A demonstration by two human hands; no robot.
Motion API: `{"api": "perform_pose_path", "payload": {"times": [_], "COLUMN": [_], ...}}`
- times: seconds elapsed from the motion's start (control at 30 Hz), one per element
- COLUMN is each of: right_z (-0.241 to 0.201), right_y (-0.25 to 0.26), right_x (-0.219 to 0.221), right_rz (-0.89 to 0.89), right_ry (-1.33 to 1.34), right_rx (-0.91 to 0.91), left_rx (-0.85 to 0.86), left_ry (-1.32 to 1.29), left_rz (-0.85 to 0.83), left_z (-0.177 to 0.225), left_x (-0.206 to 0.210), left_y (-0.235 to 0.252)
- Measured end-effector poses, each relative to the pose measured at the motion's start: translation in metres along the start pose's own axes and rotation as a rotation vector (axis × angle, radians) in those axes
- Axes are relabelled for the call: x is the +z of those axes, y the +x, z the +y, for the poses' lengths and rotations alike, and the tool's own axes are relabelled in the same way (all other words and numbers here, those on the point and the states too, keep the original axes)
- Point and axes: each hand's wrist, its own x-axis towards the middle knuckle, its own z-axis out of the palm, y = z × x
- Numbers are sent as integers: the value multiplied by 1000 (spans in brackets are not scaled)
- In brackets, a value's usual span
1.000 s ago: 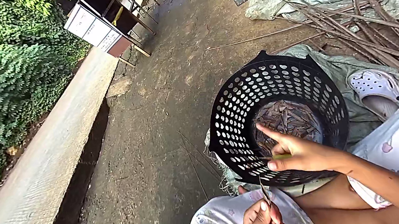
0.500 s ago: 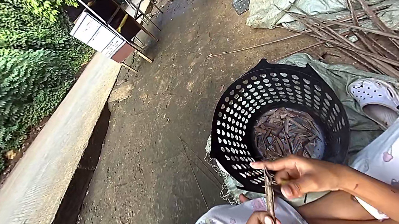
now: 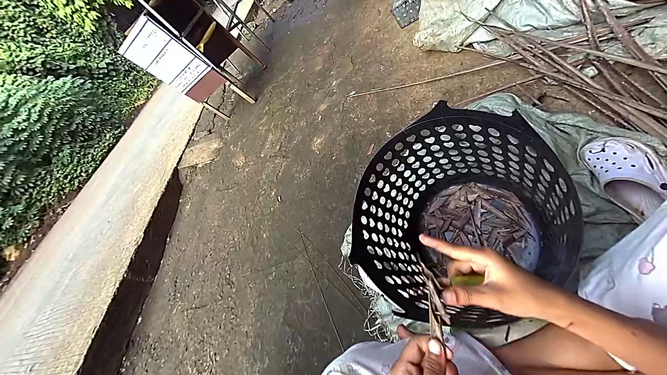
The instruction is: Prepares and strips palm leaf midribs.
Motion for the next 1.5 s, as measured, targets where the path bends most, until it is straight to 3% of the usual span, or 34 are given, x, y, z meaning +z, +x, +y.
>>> {"api": "perform_pose_path", "payload": {"times": [0.1,0.17,0.33,0.4,0.6,0.83,1.0,1.07,1.23,1.33,1.4,1.5], "right_z": [-12,-19,-10,-7,-13,-12,-16,-21,-25,-17,-12,-8], "right_y": [12,13,2,1,6,10,21,19,4,0,-1,-1], "right_x": [-15,-20,-12,-4,2,2,-16,-22,-14,-14,-11,-5], "right_rz": [134,96,-464,-508,-160,9,223,162,-230,-406,-454,-369], "right_ry": [37,77,147,234,143,91,62,87,125,249,352,451], "right_rx": [68,118,252,293,193,152,194,267,433,439,408,353], "left_rx": [-30,-67,-112,-114,-127,-121,-115,-117,-122,-124,-118,-118], "left_ry": [4,10,16,1,-21,-32,-49,-55,-84,-77,-56,-17], "left_rz": [38,34,-64,-98,-124,-156,-157,-148,-150,-129,-141,-178], "left_z": [1,3,5,5,3,2,1,0,0,2,2,2], "left_x": [-5,-5,-5,-6,-8,-6,-10,-10,-6,-5,-4,-3], "left_y": [-2,0,8,10,10,15,10,9,11,11,13,14]}}
